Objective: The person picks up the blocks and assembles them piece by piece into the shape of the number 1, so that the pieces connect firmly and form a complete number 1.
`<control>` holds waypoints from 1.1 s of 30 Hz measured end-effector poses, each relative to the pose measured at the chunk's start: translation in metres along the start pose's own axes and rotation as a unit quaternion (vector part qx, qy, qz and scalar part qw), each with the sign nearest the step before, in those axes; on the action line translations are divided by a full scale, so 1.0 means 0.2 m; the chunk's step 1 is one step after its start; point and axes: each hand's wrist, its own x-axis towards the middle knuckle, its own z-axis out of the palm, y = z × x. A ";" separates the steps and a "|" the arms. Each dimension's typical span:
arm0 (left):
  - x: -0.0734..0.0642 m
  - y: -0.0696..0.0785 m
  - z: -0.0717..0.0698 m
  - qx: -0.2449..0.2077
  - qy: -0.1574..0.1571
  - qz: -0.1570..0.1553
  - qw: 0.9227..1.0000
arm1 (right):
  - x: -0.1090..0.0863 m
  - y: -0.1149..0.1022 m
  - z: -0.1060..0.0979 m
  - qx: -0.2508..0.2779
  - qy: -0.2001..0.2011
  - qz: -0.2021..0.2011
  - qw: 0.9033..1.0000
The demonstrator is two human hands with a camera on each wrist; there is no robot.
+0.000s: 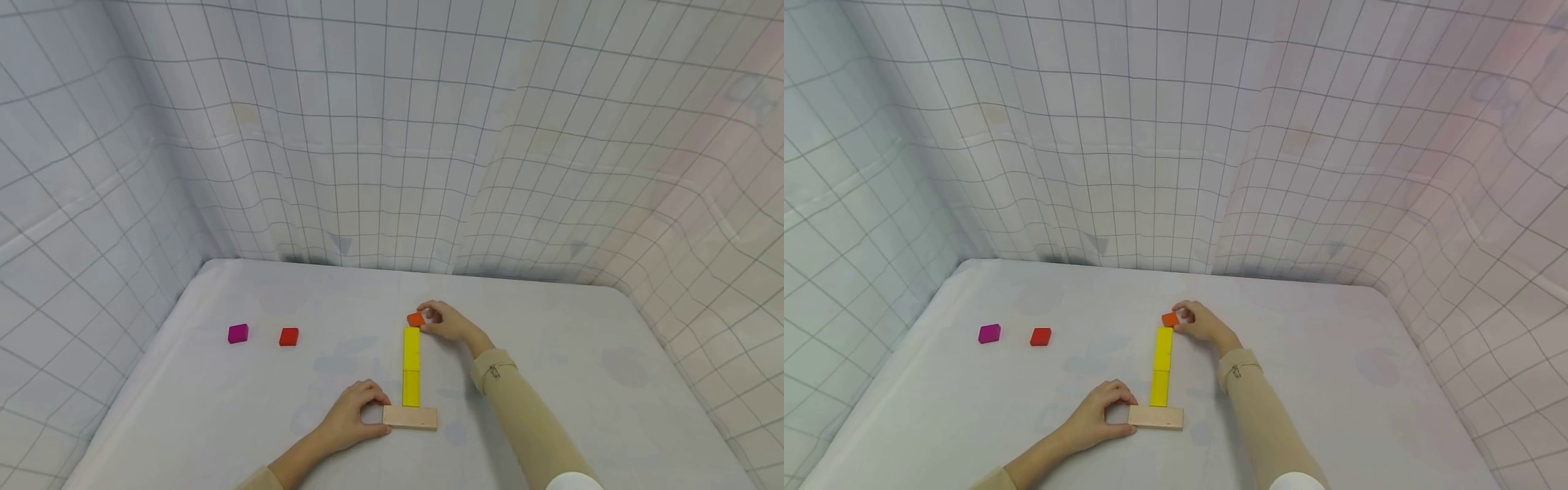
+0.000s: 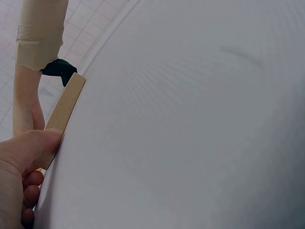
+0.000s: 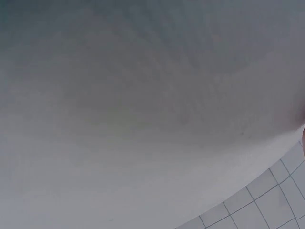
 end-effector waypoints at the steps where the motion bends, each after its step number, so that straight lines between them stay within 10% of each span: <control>1: 0.00 0.00 0.00 0.000 0.001 0.001 1.000 | 0.00 0.00 0.00 0.007 -0.001 -0.002 1.000; 33: 0.00 0.00 -0.01 0.005 -0.001 0.002 1.000 | 0.03 0.02 -0.01 0.031 -0.009 -0.007 0.999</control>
